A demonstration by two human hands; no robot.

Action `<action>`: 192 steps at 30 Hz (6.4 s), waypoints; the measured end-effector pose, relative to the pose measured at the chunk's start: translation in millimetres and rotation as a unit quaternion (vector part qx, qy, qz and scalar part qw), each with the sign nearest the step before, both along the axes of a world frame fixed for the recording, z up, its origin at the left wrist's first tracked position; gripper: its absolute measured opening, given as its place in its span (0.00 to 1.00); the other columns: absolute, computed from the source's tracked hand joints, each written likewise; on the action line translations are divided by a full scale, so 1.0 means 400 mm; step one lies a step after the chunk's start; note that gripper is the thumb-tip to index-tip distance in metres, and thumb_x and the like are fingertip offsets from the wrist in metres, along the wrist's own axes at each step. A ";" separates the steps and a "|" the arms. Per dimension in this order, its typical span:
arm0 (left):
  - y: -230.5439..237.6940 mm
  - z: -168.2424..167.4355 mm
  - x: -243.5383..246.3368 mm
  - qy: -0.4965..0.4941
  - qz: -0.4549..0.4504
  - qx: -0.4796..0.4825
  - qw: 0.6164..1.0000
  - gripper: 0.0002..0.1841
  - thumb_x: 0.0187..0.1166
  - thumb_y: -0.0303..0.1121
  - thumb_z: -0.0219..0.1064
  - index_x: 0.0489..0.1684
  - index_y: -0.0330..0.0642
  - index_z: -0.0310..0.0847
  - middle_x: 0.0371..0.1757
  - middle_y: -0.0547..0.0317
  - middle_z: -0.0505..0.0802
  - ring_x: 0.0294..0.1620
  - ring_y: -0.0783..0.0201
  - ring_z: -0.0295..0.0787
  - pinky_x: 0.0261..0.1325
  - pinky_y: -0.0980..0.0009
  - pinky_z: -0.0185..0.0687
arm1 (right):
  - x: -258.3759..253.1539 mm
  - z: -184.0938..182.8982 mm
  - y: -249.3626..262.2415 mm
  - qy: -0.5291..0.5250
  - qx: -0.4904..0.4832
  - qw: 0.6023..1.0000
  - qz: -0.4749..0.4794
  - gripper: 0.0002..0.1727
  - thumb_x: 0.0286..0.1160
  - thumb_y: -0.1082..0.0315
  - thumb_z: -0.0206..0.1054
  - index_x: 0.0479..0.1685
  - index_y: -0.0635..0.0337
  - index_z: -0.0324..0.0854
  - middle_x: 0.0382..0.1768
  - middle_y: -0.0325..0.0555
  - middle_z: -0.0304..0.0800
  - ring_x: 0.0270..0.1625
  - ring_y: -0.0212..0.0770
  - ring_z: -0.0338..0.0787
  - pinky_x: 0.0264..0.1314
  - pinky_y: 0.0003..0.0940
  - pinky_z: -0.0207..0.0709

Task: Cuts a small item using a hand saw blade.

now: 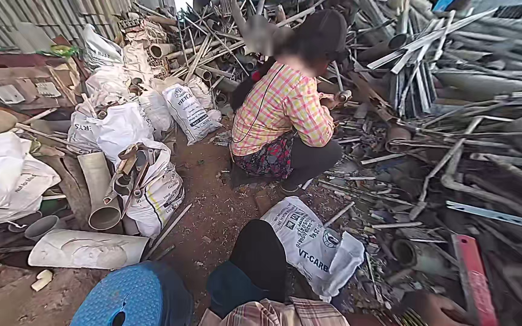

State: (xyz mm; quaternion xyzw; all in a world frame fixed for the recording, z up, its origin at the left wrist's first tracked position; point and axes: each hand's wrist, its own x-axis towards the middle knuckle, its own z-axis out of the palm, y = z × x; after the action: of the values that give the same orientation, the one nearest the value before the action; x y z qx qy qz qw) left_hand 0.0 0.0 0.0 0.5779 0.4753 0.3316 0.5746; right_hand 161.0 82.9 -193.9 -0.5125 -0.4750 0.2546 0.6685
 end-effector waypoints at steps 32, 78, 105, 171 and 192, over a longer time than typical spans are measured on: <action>0.292 -0.173 0.150 -0.360 0.254 -0.215 0.871 0.26 0.97 0.46 0.36 0.52 0.35 0.76 0.37 0.53 0.88 0.36 0.64 0.89 0.43 0.70 0.86 | 0.049 0.366 -0.018 -0.293 -0.322 0.873 0.219 0.20 0.95 0.64 0.47 0.60 0.73 0.79 0.39 0.57 0.85 0.41 0.47 0.85 0.53 0.45 0.77; 0.292 -0.150 0.135 -0.245 0.328 -0.017 0.912 0.39 0.92 0.54 0.16 0.48 0.34 0.73 0.30 0.57 0.85 0.29 0.65 0.86 0.35 0.71 0.82 | -0.087 0.295 -0.049 -0.289 -0.213 0.921 0.153 0.19 0.92 0.66 0.50 0.51 0.74 0.81 0.32 0.62 0.87 0.40 0.62 0.91 0.44 0.59 0.79; 0.299 -0.184 0.146 -0.440 0.210 -0.181 0.854 0.20 0.96 0.43 0.38 0.59 0.45 0.75 0.52 0.57 0.94 0.56 0.64 0.93 0.58 0.70 0.87 | -0.017 0.329 -0.005 -0.318 -0.257 0.898 0.163 0.18 0.93 0.65 0.51 0.65 0.70 0.78 0.37 0.65 0.89 0.45 0.65 0.91 0.49 0.63 0.78; 0.271 -0.139 0.174 -0.396 0.283 -0.200 0.851 0.34 0.93 0.57 0.28 0.58 0.39 0.76 0.42 0.55 0.94 0.41 0.64 0.94 0.37 0.71 0.88 | 0.018 0.341 -0.029 -0.347 -0.215 0.896 0.176 0.23 0.95 0.61 0.45 0.63 0.73 0.78 0.45 0.68 0.89 0.52 0.68 0.90 0.55 0.64 0.77; 0.249 -0.183 0.219 -0.226 0.215 0.036 0.950 0.27 0.96 0.40 0.32 0.51 0.30 0.78 0.37 0.59 0.88 0.42 0.74 0.86 0.53 0.76 0.82 | 0.052 0.348 -0.039 -0.247 -0.221 0.930 0.161 0.22 0.93 0.61 0.47 0.53 0.72 0.80 0.34 0.59 0.86 0.41 0.56 0.88 0.49 0.54 0.79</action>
State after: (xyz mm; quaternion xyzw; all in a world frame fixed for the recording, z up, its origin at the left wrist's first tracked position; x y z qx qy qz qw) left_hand 87.5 99.7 -73.2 0.3925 0.4335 0.5859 0.5610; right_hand 181.9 67.3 -54.7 -0.6105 -0.6331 0.3226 0.3498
